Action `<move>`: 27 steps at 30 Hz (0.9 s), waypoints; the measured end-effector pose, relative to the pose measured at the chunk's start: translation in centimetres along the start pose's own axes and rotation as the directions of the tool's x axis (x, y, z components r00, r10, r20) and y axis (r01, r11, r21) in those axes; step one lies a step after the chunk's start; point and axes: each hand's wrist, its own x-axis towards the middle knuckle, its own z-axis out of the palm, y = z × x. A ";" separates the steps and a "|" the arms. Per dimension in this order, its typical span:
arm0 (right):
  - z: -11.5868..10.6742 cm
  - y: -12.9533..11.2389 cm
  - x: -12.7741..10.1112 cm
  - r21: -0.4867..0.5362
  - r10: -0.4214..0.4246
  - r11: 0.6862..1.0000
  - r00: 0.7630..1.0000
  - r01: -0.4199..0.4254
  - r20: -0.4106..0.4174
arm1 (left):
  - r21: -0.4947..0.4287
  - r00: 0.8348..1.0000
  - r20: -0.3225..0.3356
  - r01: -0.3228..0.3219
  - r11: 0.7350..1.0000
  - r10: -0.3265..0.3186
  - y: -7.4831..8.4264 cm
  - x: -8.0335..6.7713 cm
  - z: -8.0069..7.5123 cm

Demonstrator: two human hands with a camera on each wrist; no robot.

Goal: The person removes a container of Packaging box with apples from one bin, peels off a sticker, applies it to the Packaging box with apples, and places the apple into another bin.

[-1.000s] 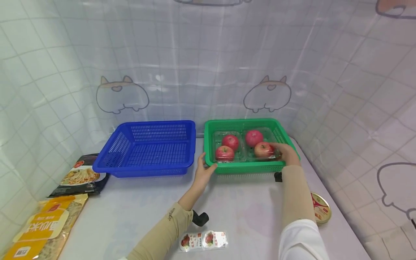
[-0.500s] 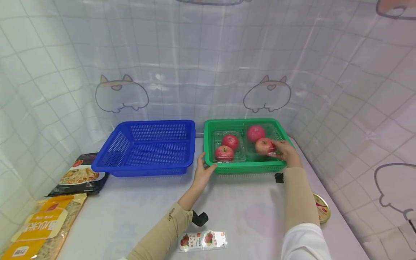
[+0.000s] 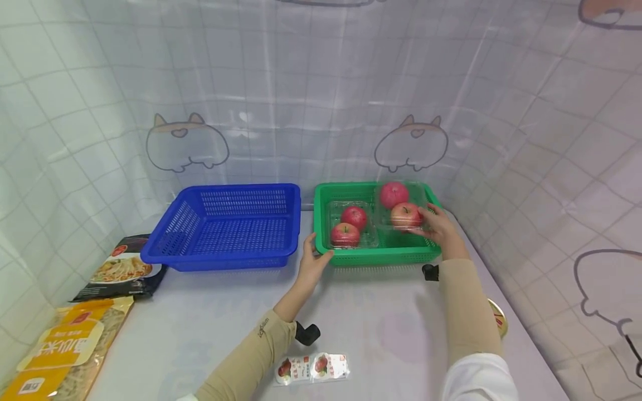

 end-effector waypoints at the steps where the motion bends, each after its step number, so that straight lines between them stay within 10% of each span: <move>1: 0.2 -0.1 -0.1 0.028 0.011 1.000 1.000 -0.011 -0.004 | 0.001 1.000 0.001 0.002 1.000 -0.002 0.0 0.1 0.0; 13: 3.1 0.1 -1.0 0.279 0.103 0.957 0.993 -0.082 -0.060 | 0.202 0.999 -0.050 0.021 0.979 -0.011 1.0 1.2 0.1; 20: 5.8 0.2 -2.0 0.356 0.116 0.931 0.991 -0.084 -0.070 | 0.526 0.962 -0.060 -0.198 0.827 0.268 3.2 1.2 0.8; 24: 7.4 0.4 -2.8 0.382 0.101 0.922 0.991 -0.062 -0.083 | 0.332 0.966 -0.027 -0.235 0.914 0.258 4.6 1.8 1.9; 27: 8.5 0.6 -3.3 0.404 0.091 0.914 0.990 -0.042 -0.104 | 0.052 0.995 0.016 -0.099 0.994 0.098 5.8 2.4 2.9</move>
